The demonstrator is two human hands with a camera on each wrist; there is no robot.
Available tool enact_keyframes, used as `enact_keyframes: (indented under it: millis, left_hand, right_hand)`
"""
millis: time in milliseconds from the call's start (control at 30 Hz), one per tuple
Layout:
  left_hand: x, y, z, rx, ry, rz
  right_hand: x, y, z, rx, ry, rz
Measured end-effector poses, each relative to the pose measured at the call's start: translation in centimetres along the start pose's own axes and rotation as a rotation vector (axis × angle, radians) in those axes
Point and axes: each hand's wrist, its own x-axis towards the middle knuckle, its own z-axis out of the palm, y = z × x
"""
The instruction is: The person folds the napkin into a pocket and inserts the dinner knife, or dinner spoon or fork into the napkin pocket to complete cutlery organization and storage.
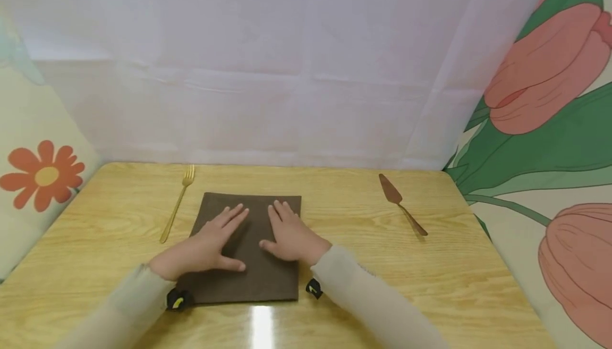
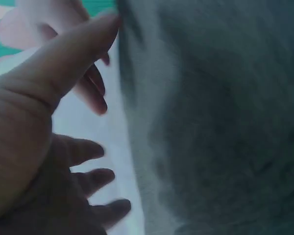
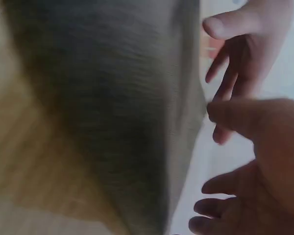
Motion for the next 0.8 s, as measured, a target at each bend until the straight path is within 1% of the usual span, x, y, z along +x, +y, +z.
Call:
enact_keyframes:
  millis: [100, 167, 267, 433, 500, 633, 800]
  left_hand:
    - [0.4, -0.2, 0.4, 0.020, -0.087, -0.064]
    - [0.4, -0.3, 0.5, 0.020, -0.123, -0.094]
    - [0.3, -0.4, 0.3, 0.034, -0.159, -0.101]
    - [0.3, -0.6, -0.1, 0.109, -0.231, -0.102]
    - [0.2, -0.7, -0.2, 0.139, -0.255, -0.108]
    - [0.2, -0.6, -0.2, 0.160, -0.281, -0.129]
    - [0.3, 0.0, -0.1, 0.161, -0.283, -0.154]
  right_hand:
    - [-0.5, 0.0, 0.8, -0.111, -0.089, 0.003]
    - [-0.7, 0.3, 1.2, -0.162, -0.130, 0.008]
    - [-0.8, 0.9, 1.5, -0.204, -0.175, 0.018]
    - [-0.9, 1.5, 1.3, -0.243, -0.230, 0.029]
    - [-1.0, 1.4, 1.3, -0.266, -0.242, 0.027]
    - [-1.2, 1.0, 1.3, -0.292, -0.239, 0.018]
    - [-1.8, 0.5, 1.3, -0.257, -0.225, -0.016]
